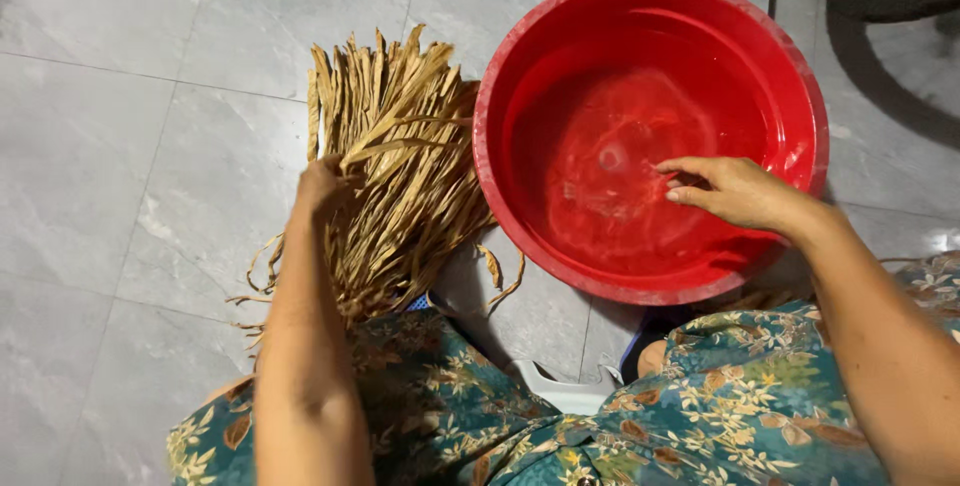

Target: The person sits on a tiled floor and repeatedly washes dried pods in a red basin of water. They pick up small bundles from a pile, submerge and agitate them in the water, then place them aside.

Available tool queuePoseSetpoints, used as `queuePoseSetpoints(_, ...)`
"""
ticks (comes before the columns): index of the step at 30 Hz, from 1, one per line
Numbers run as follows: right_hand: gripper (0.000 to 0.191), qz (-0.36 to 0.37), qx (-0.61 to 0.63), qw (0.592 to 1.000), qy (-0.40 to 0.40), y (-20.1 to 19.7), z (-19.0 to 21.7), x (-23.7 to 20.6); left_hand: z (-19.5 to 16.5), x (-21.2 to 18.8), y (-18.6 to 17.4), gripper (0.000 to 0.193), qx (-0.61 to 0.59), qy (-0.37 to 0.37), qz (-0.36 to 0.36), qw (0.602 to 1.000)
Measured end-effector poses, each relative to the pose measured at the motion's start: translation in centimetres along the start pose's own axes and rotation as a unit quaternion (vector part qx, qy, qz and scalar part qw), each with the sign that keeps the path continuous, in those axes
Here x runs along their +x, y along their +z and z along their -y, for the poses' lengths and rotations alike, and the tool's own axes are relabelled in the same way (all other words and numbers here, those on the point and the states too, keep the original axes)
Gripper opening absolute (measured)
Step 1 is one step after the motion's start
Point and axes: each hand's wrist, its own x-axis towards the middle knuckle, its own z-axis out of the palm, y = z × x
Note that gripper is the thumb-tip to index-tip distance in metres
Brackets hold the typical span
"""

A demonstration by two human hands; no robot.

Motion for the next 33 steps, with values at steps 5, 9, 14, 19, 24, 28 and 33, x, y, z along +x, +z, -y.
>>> queuePoseSetpoints(5,0.055,-0.020,-0.147,0.986,-0.080,0.7,2.9,1.0,-4.2,-3.8,-5.9,0.020,-0.057,0.036,0.054,0.996)
queuePoseSetpoints(9,0.076,-0.120,-0.077,0.959,-0.247,3.0,8.9,1.7,-8.6,-8.4,-8.3,0.021,0.102,0.102,0.044,0.989)
queuePoseSetpoints(14,0.110,-0.285,-0.088,0.881,-0.368,8.6,17.5,4.7,-12.5,-13.9,-5.9,0.021,0.182,0.168,0.069,0.966)
queuePoseSetpoints(19,0.043,-0.322,-0.177,0.863,-0.347,11.4,20.4,7.8,-12.8,-15.8,-3.9,0.024,0.191,0.360,0.054,0.912)
queuePoseSetpoints(24,0.025,-0.256,0.047,0.924,-0.279,9.7,17.0,8.8,-10.2,-12.5,-5.1,0.024,0.277,0.212,0.033,0.937)
queuePoseSetpoints(28,0.032,-0.290,0.167,0.895,-0.296,6.2,12.7,8.7,-4.6,-8.6,-8.1,0.026,0.327,0.116,0.008,0.938)
queuePoseSetpoints(33,0.025,-0.315,0.397,0.842,-0.183,1.4,7.0,8.5,3.6,-5.5,-10.4,0.026,0.339,0.054,0.013,0.939)
